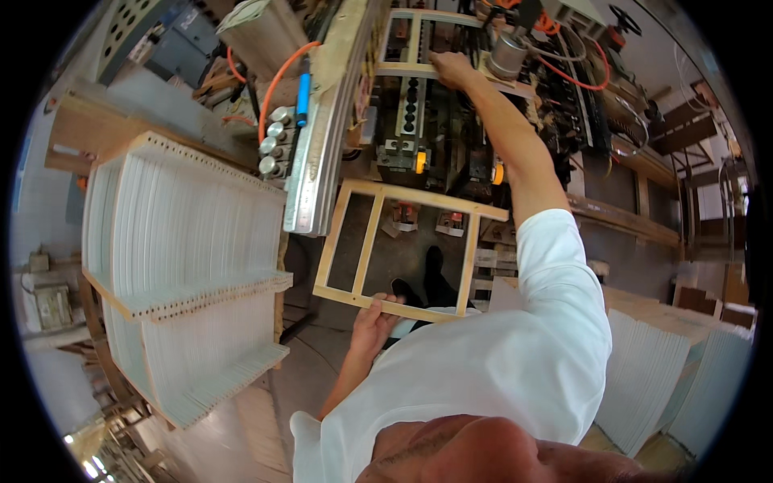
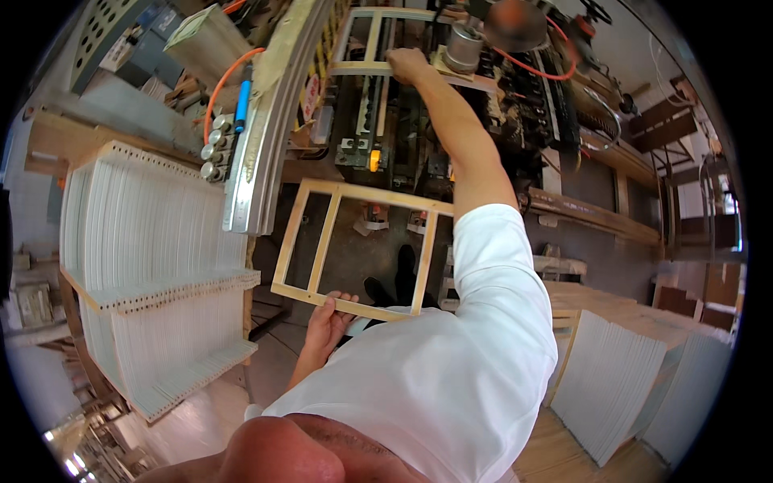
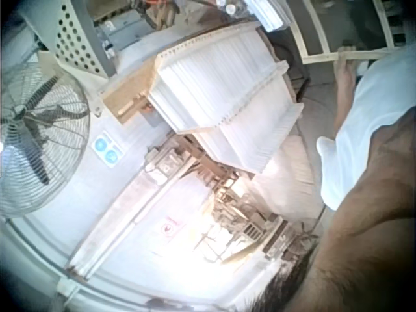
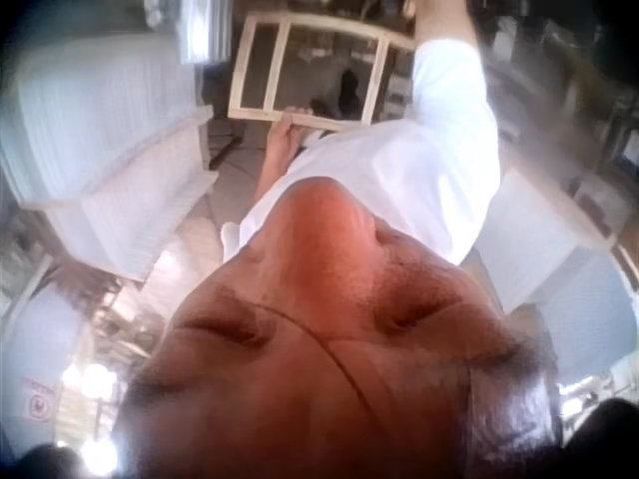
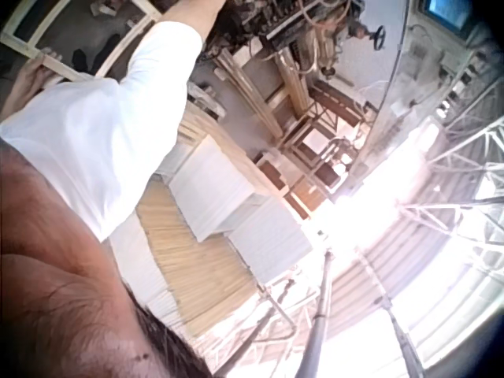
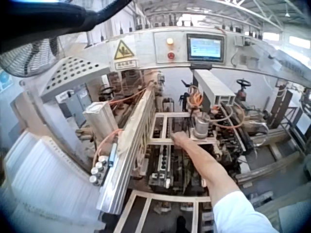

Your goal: The person receives a wooden frame from a coworker and places it onto a machine. They then repeatedly pick up frames, position them under the machine's mechanism, and move them to a stack of white panels. The process involves handling multiple wooden frames in a repetitive sequence.

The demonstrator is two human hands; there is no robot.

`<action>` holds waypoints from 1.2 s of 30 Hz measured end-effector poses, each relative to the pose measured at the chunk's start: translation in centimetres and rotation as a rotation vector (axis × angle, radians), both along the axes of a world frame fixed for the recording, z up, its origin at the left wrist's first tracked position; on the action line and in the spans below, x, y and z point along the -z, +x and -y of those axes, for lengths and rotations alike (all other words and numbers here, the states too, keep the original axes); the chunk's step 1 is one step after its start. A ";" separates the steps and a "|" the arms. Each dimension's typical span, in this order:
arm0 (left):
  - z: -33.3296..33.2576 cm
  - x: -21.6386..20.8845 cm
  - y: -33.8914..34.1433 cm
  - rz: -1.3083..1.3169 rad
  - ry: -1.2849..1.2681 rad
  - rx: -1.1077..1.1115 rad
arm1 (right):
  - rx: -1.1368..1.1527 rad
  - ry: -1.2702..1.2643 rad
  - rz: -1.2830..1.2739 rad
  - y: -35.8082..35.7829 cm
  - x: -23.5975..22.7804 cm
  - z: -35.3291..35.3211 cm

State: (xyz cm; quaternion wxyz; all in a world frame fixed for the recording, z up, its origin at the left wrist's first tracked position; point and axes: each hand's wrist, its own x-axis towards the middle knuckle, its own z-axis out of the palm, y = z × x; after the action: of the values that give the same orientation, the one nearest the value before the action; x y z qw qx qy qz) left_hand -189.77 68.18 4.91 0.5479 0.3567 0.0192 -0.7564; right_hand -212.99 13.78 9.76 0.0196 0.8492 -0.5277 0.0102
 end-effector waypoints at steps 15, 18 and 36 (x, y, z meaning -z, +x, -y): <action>-4.3 14.7 2.4 0.455 0.473 -0.328 | -0.091 -0.213 -0.158 -0.2 -1.1 -1.2; -4.8 14.7 1.7 0.490 0.508 -0.383 | -0.139 -0.255 -0.108 -0.3 -0.4 -0.2; -6.2 2.0 -2.2 1.009 0.239 -0.368 | -0.167 -0.094 -0.261 0.2 -3.2 -2.0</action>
State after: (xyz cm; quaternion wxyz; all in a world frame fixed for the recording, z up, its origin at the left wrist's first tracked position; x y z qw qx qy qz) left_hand -191.94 74.37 2.90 0.5680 0.7255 -0.0980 -0.3760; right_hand -212.75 15.78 13.00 0.1270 0.8824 -0.4470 -0.0739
